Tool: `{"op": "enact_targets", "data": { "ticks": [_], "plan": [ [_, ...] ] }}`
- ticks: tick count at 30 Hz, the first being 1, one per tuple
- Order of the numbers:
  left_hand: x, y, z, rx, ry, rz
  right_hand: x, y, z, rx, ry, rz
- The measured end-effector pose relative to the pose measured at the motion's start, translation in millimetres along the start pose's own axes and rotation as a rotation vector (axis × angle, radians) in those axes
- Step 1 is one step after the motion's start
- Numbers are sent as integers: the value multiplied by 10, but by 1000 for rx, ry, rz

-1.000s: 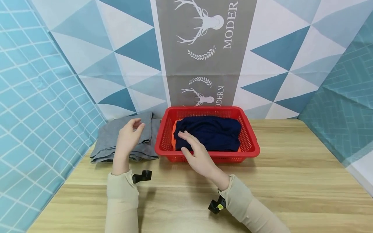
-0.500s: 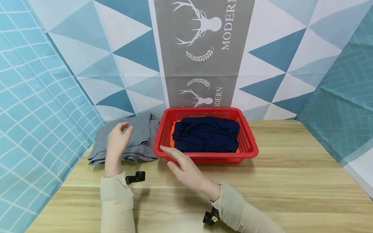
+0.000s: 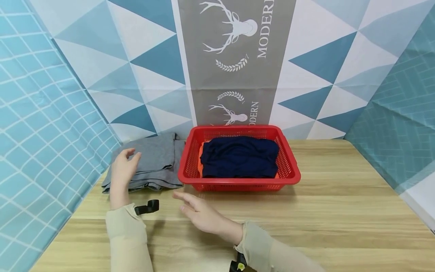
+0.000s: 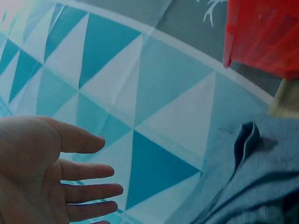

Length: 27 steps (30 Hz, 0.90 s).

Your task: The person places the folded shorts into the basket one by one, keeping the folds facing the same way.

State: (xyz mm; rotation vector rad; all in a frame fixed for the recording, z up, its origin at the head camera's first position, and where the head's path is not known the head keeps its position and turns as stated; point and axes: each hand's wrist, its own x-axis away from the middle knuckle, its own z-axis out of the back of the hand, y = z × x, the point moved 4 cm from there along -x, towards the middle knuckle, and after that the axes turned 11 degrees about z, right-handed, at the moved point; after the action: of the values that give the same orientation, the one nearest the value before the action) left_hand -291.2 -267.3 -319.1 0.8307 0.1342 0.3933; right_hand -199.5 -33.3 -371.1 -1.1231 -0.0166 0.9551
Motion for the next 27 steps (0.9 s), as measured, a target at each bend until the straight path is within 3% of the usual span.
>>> {"op": "enact_targets", "data": {
  "ticks": [6,15,27],
  "plan": [
    [-123,-194,-18,-106,-32,-6,-66,107,-94,23,6,-117],
    [-252,-391,61,-171,-76,43,-332,293,-321,-40,50,-344],
    [-483,-679,75,-181,-86,102,-640,585,-513,-55,361,-533]
  ]
}}
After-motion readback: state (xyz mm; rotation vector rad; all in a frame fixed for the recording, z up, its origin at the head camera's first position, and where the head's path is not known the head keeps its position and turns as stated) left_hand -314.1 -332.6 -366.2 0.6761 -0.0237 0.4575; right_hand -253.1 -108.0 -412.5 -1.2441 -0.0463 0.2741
